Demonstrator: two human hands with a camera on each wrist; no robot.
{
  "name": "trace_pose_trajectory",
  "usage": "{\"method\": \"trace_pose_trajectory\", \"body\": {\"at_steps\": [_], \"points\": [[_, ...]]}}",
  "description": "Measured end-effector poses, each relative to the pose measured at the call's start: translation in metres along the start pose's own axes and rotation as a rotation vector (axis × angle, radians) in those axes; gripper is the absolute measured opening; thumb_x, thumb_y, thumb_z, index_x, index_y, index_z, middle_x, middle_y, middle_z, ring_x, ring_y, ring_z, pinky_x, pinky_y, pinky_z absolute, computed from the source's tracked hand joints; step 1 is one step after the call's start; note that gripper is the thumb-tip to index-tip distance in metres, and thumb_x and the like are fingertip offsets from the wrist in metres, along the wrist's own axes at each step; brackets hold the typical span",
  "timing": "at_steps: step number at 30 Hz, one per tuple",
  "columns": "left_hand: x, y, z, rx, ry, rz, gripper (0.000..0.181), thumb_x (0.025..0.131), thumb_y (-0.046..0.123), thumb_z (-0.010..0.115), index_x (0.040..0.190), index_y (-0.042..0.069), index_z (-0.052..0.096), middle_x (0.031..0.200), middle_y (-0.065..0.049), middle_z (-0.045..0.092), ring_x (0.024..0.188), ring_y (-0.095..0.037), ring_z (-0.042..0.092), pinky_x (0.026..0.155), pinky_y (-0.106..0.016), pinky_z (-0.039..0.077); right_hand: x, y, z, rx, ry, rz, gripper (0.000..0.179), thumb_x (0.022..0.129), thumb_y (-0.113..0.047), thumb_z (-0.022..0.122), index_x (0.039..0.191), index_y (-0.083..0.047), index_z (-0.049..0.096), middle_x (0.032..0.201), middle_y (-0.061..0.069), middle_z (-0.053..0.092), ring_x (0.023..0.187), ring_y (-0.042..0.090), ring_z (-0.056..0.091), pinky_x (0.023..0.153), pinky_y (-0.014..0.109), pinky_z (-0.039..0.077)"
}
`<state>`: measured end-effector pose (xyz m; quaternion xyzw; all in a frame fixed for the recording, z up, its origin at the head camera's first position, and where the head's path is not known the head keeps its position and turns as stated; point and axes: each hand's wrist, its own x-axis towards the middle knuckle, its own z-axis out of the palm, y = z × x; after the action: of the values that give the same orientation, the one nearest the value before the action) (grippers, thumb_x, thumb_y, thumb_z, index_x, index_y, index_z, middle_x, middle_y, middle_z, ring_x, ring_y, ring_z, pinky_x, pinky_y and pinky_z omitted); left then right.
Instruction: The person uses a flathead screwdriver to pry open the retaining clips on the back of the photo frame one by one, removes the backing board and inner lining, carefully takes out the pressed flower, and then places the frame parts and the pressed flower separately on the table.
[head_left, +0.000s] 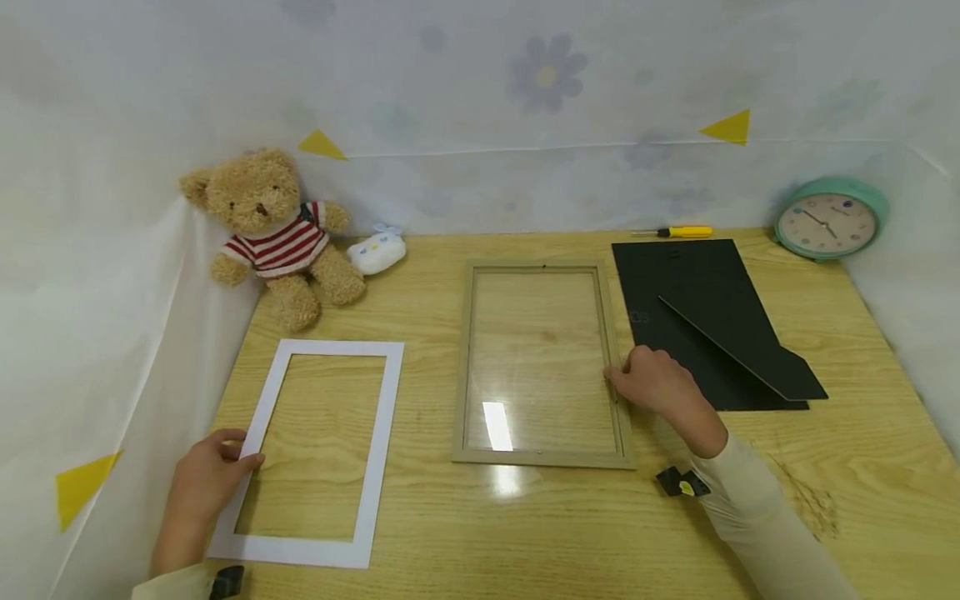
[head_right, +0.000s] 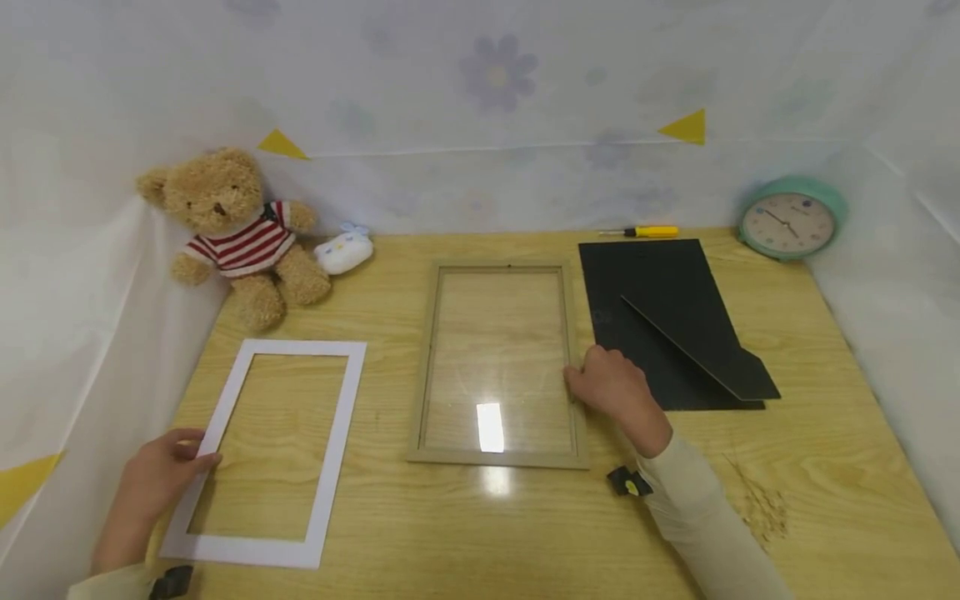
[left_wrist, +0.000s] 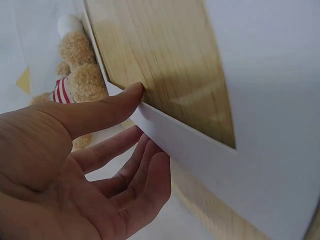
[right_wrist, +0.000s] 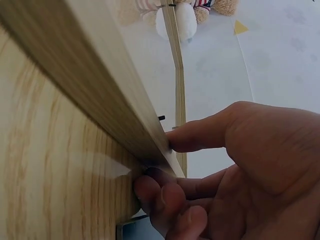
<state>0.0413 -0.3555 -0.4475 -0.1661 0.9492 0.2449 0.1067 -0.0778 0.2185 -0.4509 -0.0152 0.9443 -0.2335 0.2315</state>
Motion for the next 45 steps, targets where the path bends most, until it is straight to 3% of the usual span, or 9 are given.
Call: {"method": "trace_pose_trajectory", "body": {"at_steps": [6,9,12,17,24,29,35,40,45], "points": [[0.003,-0.002,0.004,0.003,-0.015,-0.012,0.049,0.090,0.020,0.074,0.122,-0.013,0.058,0.107,-0.032,0.066,0.092,-0.042,0.065,0.071,-0.044,0.051,0.002,0.002,0.001,0.027,0.027,-0.045,0.043,0.098,-0.021,0.049,0.056,-0.016,0.040,0.051,-0.004,0.030,0.044,0.013,0.032,0.044,0.026,0.027],[0.004,0.005,0.005,0.020,-0.016,-0.005,0.052,0.090,0.023,0.073,0.123,-0.014,0.057,0.108,-0.034,0.065,0.095,-0.044,0.063,0.073,-0.049,0.051,0.002,0.004,0.001,0.039,0.044,-0.061,0.039,0.095,-0.019,0.048,0.057,-0.015,0.041,0.051,-0.004,0.030,0.044,0.013,0.032,0.044,0.027,0.028],[0.005,0.025,0.010,0.053,0.030,0.036,0.054,0.093,0.027,0.070,0.125,-0.015,0.055,0.112,-0.036,0.060,0.100,-0.049,0.058,0.075,-0.057,0.049,0.001,0.007,0.001,0.053,0.057,-0.072,0.038,0.094,-0.017,0.048,0.057,-0.014,0.042,0.050,-0.004,0.031,0.042,0.013,0.033,0.043,0.027,0.030],[0.014,0.081,0.019,0.021,0.063,0.171,0.053,0.099,0.032,0.063,0.129,-0.010,0.056,0.121,-0.035,0.053,0.108,-0.050,0.053,0.077,-0.061,0.048,0.001,0.009,-0.001,0.074,0.063,-0.105,0.041,0.096,-0.017,0.050,0.056,-0.016,0.040,0.049,-0.005,0.030,0.041,0.012,0.032,0.043,0.027,0.030],[0.043,0.152,0.031,-0.141,-0.155,0.347,0.049,0.101,0.035,0.060,0.132,-0.003,0.057,0.123,-0.023,0.059,0.114,-0.039,0.057,0.090,-0.054,0.048,0.002,0.011,0.004,0.097,0.058,-0.141,0.045,0.098,-0.018,0.053,0.055,-0.017,0.038,0.048,-0.006,0.028,0.041,0.011,0.030,0.044,0.027,0.029],[0.063,0.187,0.047,-0.246,-0.351,0.391,0.052,0.102,0.038,0.058,0.135,-0.002,0.054,0.123,-0.020,0.061,0.113,-0.035,0.060,0.087,-0.047,0.052,0.005,0.009,0.007,0.106,0.079,-0.174,0.046,0.096,-0.018,0.054,0.053,-0.017,0.038,0.047,-0.006,0.029,0.040,0.011,0.030,0.044,0.027,0.029],[0.080,0.214,0.069,-0.350,-0.540,0.368,0.062,0.105,0.035,0.053,0.144,-0.010,0.038,0.128,-0.027,0.060,0.107,-0.034,0.066,0.088,-0.045,0.054,0.005,0.006,0.006,0.147,0.043,-0.181,0.047,0.097,-0.017,0.054,0.052,-0.016,0.042,0.045,-0.004,0.040,0.039,0.014,0.038,0.043,0.028,0.033],[0.089,0.223,0.080,-0.502,-0.621,0.288,0.065,0.106,0.032,0.051,0.150,-0.010,0.027,0.131,-0.029,0.059,0.110,-0.035,0.066,0.093,-0.044,0.053,0.003,0.005,0.005,0.167,0.018,-0.184,0.048,0.098,-0.017,0.055,0.051,-0.016,0.046,0.044,-0.002,0.044,0.039,0.015,0.041,0.042,0.028,0.033],[0.096,0.222,0.089,-0.655,-0.689,0.200,0.064,0.106,0.032,0.050,0.150,-0.008,0.028,0.134,-0.030,0.054,0.114,-0.033,0.063,0.095,-0.040,0.053,-0.001,0.007,0.004,0.173,0.013,-0.185,0.047,0.097,-0.016,0.056,0.051,-0.015,0.047,0.043,0.000,0.048,0.039,0.016,0.046,0.043,0.028,0.034]]}}
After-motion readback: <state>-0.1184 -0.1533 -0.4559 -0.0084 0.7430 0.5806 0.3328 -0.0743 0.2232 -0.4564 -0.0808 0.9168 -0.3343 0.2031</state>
